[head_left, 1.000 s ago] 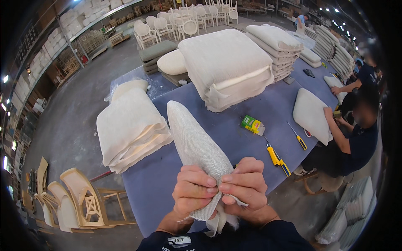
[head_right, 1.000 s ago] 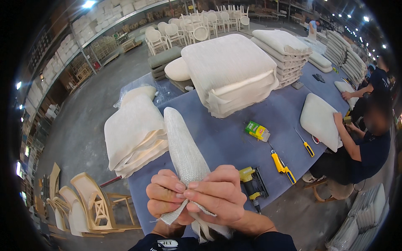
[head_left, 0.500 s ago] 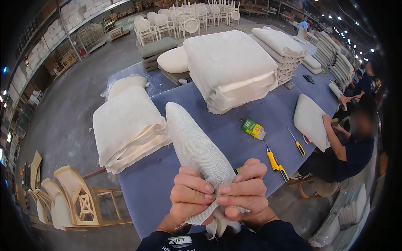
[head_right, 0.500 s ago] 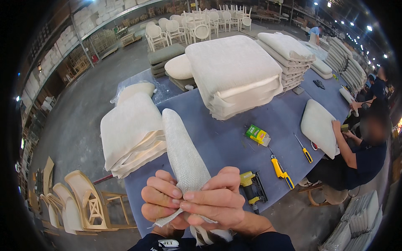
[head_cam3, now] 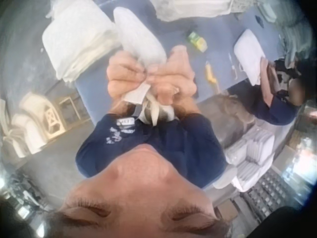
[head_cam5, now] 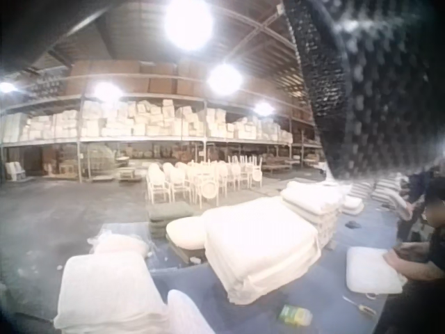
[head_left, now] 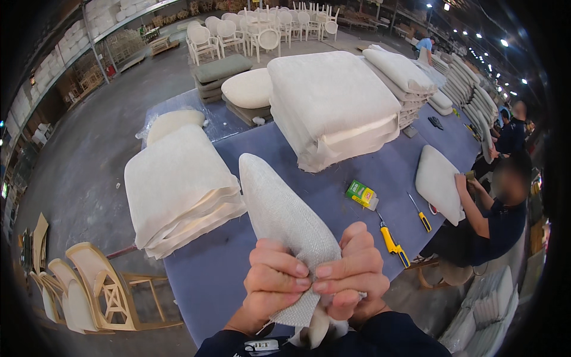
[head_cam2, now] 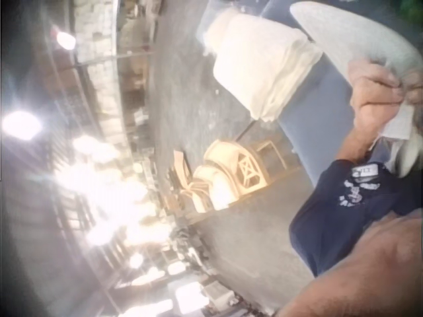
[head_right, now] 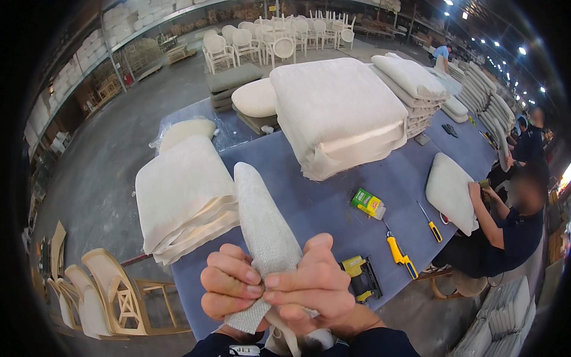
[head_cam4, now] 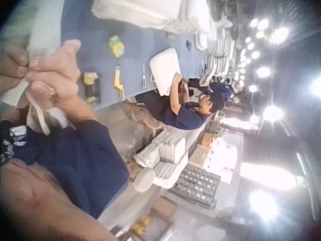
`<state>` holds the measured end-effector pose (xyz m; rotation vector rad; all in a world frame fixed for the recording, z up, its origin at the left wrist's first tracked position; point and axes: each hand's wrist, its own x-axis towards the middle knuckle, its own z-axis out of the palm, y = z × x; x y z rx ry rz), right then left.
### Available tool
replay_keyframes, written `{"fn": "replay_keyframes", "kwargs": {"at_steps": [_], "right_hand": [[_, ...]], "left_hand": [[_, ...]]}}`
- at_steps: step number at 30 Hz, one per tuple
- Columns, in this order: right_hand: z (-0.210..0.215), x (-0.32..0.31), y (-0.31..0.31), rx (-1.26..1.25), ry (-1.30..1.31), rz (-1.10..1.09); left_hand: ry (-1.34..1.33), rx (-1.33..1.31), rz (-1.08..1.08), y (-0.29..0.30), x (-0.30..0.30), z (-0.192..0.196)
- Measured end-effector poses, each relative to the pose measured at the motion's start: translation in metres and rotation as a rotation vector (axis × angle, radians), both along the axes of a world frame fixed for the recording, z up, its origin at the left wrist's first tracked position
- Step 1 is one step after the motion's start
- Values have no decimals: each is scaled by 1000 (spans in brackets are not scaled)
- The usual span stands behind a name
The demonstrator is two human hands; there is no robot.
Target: The person covers a foam cushion with white fabric, smooths it, and secures the edges using a staple gun. They then trim excess fabric with a utility knife and place the finished cushion on a stack.
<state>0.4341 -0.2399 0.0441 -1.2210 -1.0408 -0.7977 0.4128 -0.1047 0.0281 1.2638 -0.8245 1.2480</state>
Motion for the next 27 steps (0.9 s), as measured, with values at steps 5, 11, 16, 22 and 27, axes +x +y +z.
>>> {"fn": "replay_keyframes", "kwargs": {"at_steps": [5,11,16,22,27], "right_hand": [[26,-22,11,-231,-44,-232],[40,-53,22,-325,71,-428],[39,-39,30,-347,6,-420],[42,-34,30,-447,44,-403],[40,-31,27,-467,7,-474]], "left_hand": [[-42,-185,4,1,0,2],[-47,-204,-41,15,-1,-6],[-7,-185,-43,25,3,-3],[-45,-265,-59,25,15,-7],[-58,-299,-148,17,25,-10]]}}
